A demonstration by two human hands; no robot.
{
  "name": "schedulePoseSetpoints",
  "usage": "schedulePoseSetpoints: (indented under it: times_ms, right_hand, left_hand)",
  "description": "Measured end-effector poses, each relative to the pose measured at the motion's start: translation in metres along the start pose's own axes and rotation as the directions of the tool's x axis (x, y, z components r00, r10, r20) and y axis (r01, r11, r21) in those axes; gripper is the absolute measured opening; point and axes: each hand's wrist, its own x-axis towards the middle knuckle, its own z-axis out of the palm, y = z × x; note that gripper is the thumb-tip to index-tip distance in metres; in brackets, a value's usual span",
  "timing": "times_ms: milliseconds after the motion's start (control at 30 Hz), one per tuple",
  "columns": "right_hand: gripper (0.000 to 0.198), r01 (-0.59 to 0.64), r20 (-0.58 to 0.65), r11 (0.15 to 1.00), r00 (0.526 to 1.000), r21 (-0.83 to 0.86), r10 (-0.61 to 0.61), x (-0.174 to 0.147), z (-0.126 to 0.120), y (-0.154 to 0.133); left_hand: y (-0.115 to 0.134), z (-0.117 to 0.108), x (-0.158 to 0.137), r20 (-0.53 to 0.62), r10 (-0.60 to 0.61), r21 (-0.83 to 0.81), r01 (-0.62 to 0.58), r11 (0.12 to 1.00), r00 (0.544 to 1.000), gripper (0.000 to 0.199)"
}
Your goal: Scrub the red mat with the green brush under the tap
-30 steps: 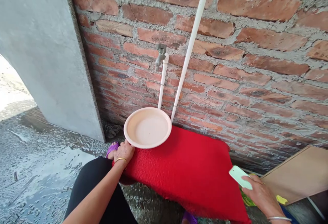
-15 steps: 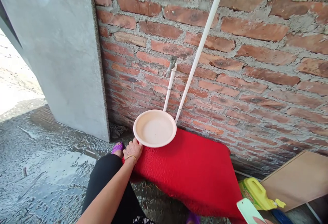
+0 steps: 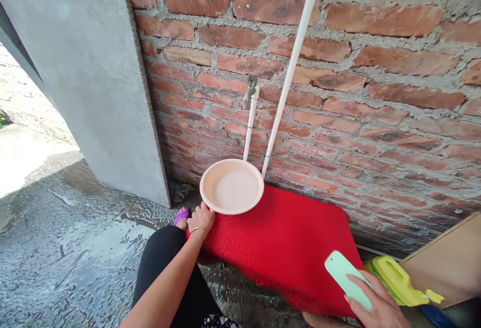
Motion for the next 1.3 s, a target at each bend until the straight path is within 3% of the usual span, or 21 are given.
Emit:
schedulePoseSetpoints:
  times_ms: [100, 267, 333, 400, 467, 533, 667, 800, 900, 967, 1067, 1200, 1300]
  right_hand:
    - [0.041, 0.091, 0.209, 0.995, 0.974, -0.031, -0.082, 0.053, 0.009, -0.054]
    - [0.050, 0.234, 0.478, 0.971, 0.859, -0.044, -0.186, 0.125, 0.014, -0.158]
    - [0.049, 0.274, 0.551, 0.961, 0.806, -0.023, -0.217, 0.140, 0.017, -0.184]
    - [0.049, 0.286, 0.595, 0.958, 0.773, -0.017, -0.220, 0.147, 0.018, -0.190]
    - [0.051, 0.267, 0.599, 0.963, 0.777, -0.033, -0.195, 0.147, 0.017, -0.175]
    - [0.054, 0.220, 0.576, 0.974, 0.804, -0.056, -0.148, 0.141, 0.014, -0.138]
    - [0.054, 0.058, 0.492, 0.990, 0.870, -0.132, 0.015, 0.112, -0.005, -0.024]
    - [0.044, -0.051, 0.356, 0.936, 0.917, -0.349, 0.182, 0.075, -0.033, 0.079]
    - [0.038, -0.086, 0.258, 0.908, 0.944, -0.410, 0.206, 0.064, -0.046, 0.101]
    - [0.038, -0.047, 0.256, 0.940, 0.956, -0.337, 0.140, 0.068, -0.044, 0.079]
    - [0.046, 0.066, 0.326, 0.978, 0.945, -0.196, 0.001, 0.085, -0.030, -0.001]
    - [0.056, 0.219, 0.485, 0.970, 0.863, -0.101, -0.144, 0.102, -0.001, -0.122]
    - [0.059, 0.282, 0.554, 0.959, 0.804, -0.039, -0.214, 0.105, 0.016, -0.165]
  left_hand:
    - [-0.001, 0.000, 0.001, 0.011, -0.002, 0.016, 0.002, 1.000, 1.000, 0.057]
    - [-0.003, 0.000, 0.002, -0.006, 0.006, 0.014, -0.005, 1.000, 1.000, 0.055]
    - [-0.005, 0.001, 0.003, -0.014, 0.008, 0.009, -0.008, 1.000, 1.000, 0.055]
    - [-0.006, 0.002, 0.004, -0.020, 0.009, 0.009, -0.009, 1.000, 1.000, 0.055]
    - [-0.007, 0.002, 0.005, -0.018, 0.004, 0.015, -0.003, 1.000, 1.000, 0.056]
    - [-0.007, 0.001, 0.006, -0.013, 0.005, 0.027, -0.004, 1.000, 1.000, 0.056]
    - [-0.006, -0.001, 0.005, -0.004, 0.014, 0.036, -0.014, 0.999, 1.000, 0.056]
    - [-0.006, -0.004, 0.005, -0.001, 0.002, 0.035, -0.002, 0.999, 1.000, 0.056]
    - [-0.005, -0.005, 0.004, 0.009, 0.005, 0.037, -0.005, 0.999, 1.000, 0.057]
    - [-0.004, -0.006, 0.003, 0.016, 0.003, 0.032, -0.004, 0.999, 1.000, 0.057]
    - [-0.003, -0.008, 0.001, 0.019, 0.000, 0.024, 0.000, 1.000, 1.000, 0.057]
    - [-0.003, -0.009, 0.002, 0.022, 0.004, 0.034, -0.005, 0.999, 1.000, 0.060]
    - [-0.005, -0.007, 0.005, 0.014, 0.007, 0.027, -0.008, 1.000, 1.000, 0.062]
